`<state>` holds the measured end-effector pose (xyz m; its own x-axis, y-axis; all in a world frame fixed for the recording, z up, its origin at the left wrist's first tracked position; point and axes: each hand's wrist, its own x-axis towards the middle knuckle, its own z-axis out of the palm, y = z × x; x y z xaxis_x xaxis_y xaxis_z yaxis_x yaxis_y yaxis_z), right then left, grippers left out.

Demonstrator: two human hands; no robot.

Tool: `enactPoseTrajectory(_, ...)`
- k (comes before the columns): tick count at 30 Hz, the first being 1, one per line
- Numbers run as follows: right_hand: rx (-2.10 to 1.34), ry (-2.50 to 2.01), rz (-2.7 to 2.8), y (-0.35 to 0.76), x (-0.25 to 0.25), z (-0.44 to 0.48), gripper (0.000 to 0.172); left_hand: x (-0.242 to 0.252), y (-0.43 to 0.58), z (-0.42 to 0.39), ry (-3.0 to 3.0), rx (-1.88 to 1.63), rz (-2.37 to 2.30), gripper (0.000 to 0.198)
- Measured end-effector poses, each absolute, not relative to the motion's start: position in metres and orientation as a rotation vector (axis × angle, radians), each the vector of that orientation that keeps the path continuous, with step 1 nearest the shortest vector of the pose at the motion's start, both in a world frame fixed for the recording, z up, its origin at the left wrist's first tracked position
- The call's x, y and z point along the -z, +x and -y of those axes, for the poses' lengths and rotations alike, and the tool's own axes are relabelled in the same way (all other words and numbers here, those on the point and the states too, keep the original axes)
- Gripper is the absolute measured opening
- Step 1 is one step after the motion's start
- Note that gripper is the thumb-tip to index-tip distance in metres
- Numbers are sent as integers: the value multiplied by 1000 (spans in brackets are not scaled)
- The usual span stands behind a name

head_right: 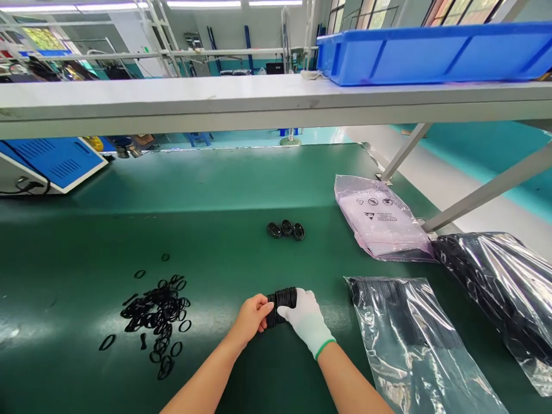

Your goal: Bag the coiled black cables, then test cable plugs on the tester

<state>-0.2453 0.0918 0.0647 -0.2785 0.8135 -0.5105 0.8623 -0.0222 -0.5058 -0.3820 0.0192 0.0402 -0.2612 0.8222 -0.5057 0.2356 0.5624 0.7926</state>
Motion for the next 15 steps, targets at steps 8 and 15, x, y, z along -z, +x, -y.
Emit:
enactPoseTrajectory(8,1246,1844,-2159,-244,-61,-91,37,-37,-378,-22,773,-870,-1721,19)
enactPoseTrajectory(15,1213,1902,-2094,-254,-61,-85,45,-33,-378,-27,811,-820,-1746,19)
